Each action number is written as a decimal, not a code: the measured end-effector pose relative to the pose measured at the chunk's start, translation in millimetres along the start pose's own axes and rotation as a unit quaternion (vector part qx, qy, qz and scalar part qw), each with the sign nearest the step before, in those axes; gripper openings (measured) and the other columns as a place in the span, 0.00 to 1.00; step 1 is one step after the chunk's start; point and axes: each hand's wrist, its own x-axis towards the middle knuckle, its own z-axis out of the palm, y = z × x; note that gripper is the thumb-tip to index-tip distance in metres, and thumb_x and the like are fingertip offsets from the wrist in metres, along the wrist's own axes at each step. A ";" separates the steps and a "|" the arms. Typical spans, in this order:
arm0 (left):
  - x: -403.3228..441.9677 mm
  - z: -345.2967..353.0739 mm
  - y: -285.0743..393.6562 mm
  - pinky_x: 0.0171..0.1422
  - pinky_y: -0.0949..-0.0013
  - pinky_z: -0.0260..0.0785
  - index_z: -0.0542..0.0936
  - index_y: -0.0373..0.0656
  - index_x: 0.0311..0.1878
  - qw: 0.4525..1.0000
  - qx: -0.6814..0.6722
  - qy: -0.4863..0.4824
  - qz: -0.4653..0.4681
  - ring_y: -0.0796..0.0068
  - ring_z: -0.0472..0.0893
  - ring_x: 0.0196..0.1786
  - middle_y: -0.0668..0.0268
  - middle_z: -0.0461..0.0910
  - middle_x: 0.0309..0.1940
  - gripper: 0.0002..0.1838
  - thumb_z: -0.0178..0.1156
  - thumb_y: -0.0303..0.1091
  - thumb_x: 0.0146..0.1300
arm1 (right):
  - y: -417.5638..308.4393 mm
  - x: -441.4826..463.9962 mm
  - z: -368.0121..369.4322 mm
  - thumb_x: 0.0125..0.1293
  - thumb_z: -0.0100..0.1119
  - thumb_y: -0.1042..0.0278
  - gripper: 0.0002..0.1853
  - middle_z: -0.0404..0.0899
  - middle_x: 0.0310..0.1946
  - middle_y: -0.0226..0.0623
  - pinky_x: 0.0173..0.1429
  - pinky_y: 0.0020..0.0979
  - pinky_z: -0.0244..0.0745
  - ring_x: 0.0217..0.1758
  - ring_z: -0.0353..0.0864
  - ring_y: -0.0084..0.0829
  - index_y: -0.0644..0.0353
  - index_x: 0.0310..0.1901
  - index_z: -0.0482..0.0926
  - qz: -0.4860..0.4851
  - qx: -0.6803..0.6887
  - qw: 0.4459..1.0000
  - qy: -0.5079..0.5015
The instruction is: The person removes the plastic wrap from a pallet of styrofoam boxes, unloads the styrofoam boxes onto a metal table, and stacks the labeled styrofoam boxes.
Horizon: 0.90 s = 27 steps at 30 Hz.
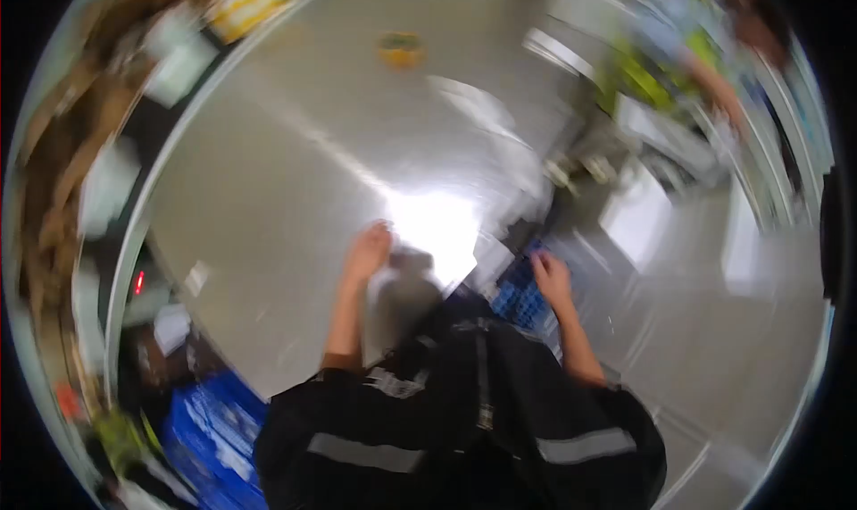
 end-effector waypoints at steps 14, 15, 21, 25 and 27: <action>63.3 187.2 223.2 0.33 0.71 0.64 0.74 0.36 0.32 0.946 -0.017 -0.324 0.008 0.78 0.71 0.27 0.68 0.71 0.20 0.18 0.47 0.42 0.71 | 191.9 -112.6 -92.5 0.63 0.58 0.65 0.11 0.79 0.23 0.34 0.34 0.27 0.71 0.28 0.75 0.21 0.66 0.37 0.79 0.342 0.159 0.924 0.069; 56.5 188.9 215.3 0.33 0.71 0.64 0.74 0.36 0.32 0.945 -0.010 -0.328 -0.003 0.78 0.71 0.27 0.68 0.71 0.20 0.18 0.47 0.42 0.71 | 205.0 -122.2 -91.6 0.63 0.58 0.65 0.11 0.79 0.23 0.34 0.34 0.27 0.71 0.28 0.75 0.21 0.66 0.37 0.79 0.348 0.164 0.921 0.058; 60.7 167.5 192.0 0.35 0.65 0.66 0.74 0.34 0.33 0.932 0.093 -0.350 -0.019 0.72 0.73 0.28 0.61 0.73 0.21 0.20 0.48 0.44 0.70 | 250.5 -143.6 -100.7 0.59 0.60 0.66 0.11 0.82 0.26 0.38 0.36 0.31 0.73 0.30 0.78 0.27 0.66 0.36 0.81 0.399 0.141 0.906 0.009; 64.6 204.1 198.7 0.35 0.71 0.67 0.78 0.35 0.34 0.929 -0.002 -0.370 -0.021 0.79 0.73 0.28 0.67 0.76 0.23 0.13 0.56 0.37 0.66 | 249.5 -131.4 -123.7 0.60 0.59 0.64 0.12 0.83 0.32 0.46 0.44 0.34 0.76 0.37 0.83 0.35 0.65 0.39 0.82 0.429 0.158 0.887 0.060; 77.1 223.4 201.8 0.35 0.73 0.67 0.77 0.36 0.37 0.913 -0.026 -0.407 -0.021 0.80 0.73 0.29 0.69 0.76 0.26 0.11 0.57 0.37 0.66 | 248.2 -114.7 -152.6 0.60 0.59 0.64 0.13 0.83 0.34 0.47 0.45 0.34 0.76 0.38 0.83 0.35 0.65 0.40 0.81 0.422 0.134 0.889 0.116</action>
